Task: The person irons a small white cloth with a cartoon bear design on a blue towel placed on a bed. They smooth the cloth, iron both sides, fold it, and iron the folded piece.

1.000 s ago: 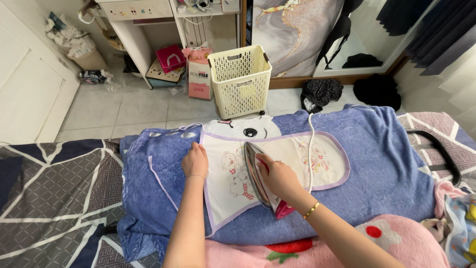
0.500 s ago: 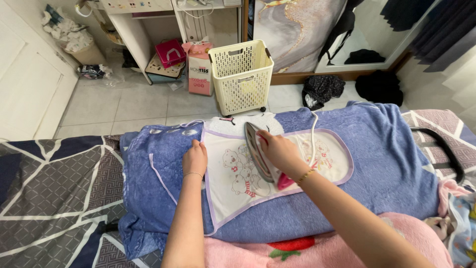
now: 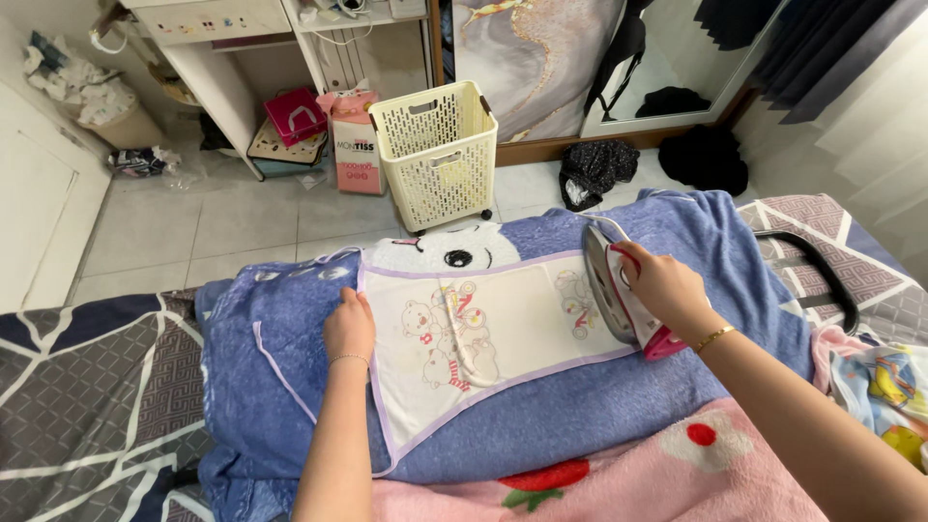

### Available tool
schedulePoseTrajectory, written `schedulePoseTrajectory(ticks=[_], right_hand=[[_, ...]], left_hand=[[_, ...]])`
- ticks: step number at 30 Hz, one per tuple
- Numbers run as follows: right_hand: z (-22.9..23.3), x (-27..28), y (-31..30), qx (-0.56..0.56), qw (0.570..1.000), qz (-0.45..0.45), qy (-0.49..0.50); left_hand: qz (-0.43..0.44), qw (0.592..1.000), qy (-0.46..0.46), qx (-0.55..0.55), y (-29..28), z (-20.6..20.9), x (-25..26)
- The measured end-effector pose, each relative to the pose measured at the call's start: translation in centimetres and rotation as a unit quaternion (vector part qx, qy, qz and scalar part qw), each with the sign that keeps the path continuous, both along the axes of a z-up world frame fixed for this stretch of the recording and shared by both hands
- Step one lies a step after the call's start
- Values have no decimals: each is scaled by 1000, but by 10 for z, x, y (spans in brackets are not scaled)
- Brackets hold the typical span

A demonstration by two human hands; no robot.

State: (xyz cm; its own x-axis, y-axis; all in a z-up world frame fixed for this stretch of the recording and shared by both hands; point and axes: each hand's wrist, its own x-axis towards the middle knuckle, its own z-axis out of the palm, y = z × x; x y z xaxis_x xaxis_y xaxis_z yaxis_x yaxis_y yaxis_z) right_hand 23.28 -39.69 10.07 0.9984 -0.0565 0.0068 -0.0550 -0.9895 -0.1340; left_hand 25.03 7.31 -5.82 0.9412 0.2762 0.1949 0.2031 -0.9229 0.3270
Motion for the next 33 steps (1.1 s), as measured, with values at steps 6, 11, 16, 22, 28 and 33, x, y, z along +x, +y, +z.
schedulePoseTrajectory(ticks=[6,11,16,22,28,33], right_hand=[[-9,26,-35,15,1000,8,-23],[-7,35,-72,-26,999,22,-39],[13,24,-94,-63,997,7,46],[-1,55,-70,-265,958,90,-63],[-59,85,-5,20,990,113,80],[-95,106,-10,77,991,65,85]], left_hand=[[23,999,22,-16,-10,16,-9],[2,999,-31,-19,-7,10,-16],[-4,990,-119,-70,27,-37,10],[58,995,19,-81,33,-56,61],[94,978,4,-185,33,-64,80],[75,927,-1,-367,46,-47,71]])
